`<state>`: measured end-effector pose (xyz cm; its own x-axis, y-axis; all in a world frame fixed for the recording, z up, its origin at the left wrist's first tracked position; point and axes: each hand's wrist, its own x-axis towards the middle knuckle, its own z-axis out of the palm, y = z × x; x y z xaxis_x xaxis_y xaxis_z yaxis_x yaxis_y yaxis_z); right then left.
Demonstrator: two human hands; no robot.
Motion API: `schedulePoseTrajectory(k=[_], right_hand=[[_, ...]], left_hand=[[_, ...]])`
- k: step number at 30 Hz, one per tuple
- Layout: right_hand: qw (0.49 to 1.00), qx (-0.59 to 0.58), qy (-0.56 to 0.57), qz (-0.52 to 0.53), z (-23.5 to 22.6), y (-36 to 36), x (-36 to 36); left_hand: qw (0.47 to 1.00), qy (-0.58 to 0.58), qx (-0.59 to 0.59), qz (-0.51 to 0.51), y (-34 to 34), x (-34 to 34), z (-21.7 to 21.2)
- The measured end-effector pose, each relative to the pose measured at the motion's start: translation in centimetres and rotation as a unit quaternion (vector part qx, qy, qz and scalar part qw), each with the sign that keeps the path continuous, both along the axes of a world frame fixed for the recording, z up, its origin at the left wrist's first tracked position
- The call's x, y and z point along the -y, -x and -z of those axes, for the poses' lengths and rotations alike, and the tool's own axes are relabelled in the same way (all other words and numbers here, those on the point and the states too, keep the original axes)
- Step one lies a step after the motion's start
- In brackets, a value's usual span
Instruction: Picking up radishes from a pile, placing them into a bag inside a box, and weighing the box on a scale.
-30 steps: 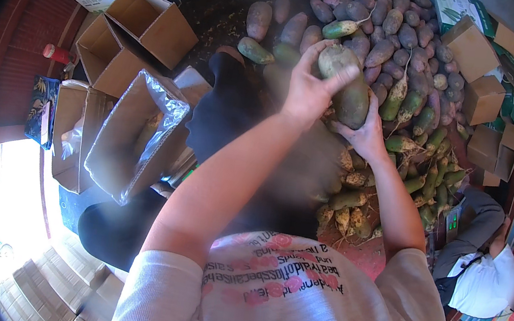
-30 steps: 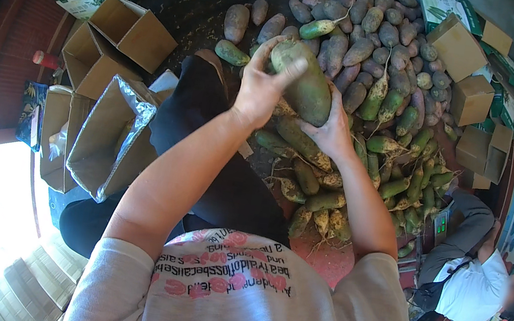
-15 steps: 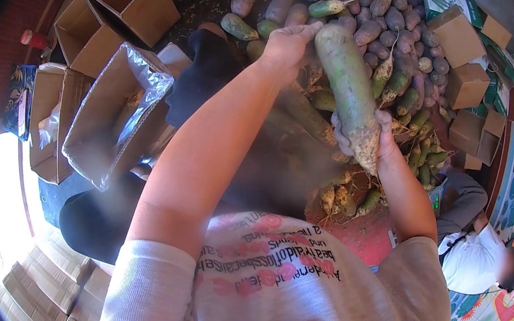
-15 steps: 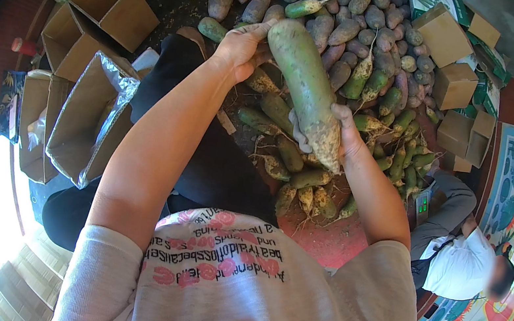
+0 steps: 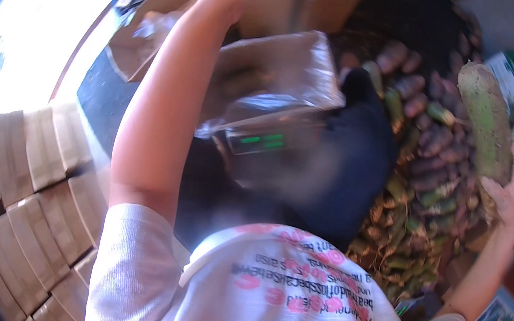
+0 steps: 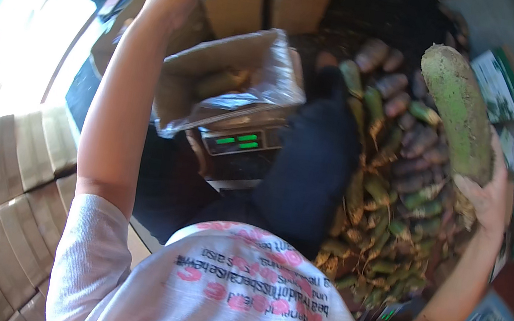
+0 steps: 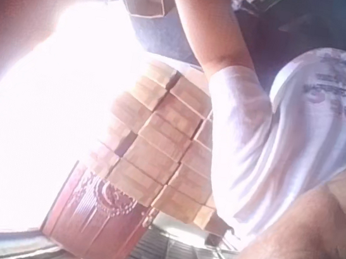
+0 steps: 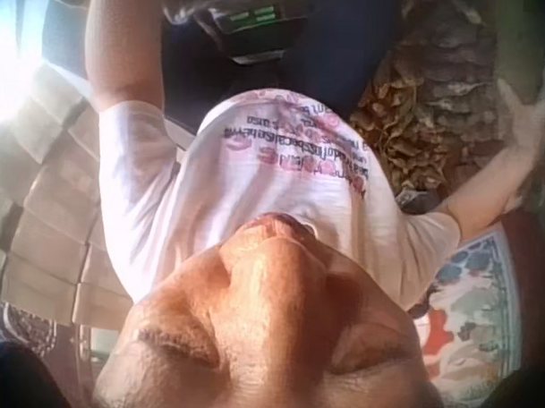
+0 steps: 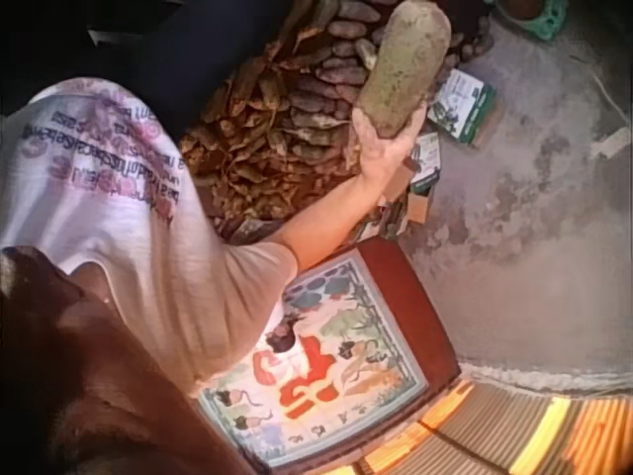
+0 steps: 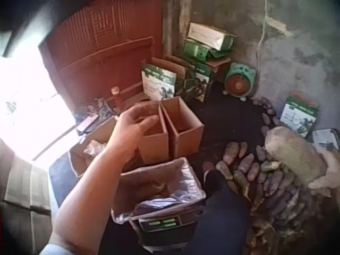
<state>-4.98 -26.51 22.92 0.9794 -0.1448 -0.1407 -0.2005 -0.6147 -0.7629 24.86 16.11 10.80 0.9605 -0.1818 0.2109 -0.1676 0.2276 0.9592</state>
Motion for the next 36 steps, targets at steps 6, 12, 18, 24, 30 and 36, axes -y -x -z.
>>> schedulePoseTrajectory(k=[6,12,18,24,30,36], right_hand=[[0.928,-0.068,0.141,-0.338,0.0,-17.4,-19.1],[0.767,-0.156,0.359,-0.509,11.5,-24.5,-32.6],[0.721,-0.231,0.33,-0.564,22.5,-26.0,-37.3],[0.793,-0.307,0.148,-0.505,31.9,-24.9,-33.6],[0.775,-0.412,0.08,-0.471,34.1,-25.4,-33.3],[0.77,-0.363,0.115,-0.512,35.1,-25.9,-33.9]], left_hand=[[0.829,-0.537,0.127,0.09,2.9,-10.6,6.5],[0.797,-0.584,0.043,0.147,1.8,-11.0,6.7],[0.792,-0.591,0.026,0.15,1.4,-11.7,8.4],[0.803,-0.572,0.0,0.171,1.5,-12.2,8.2],[0.809,-0.565,0.006,0.163,1.4,-12.7,8.7],[0.808,-0.566,0.014,0.161,0.9,-12.6,8.9]])
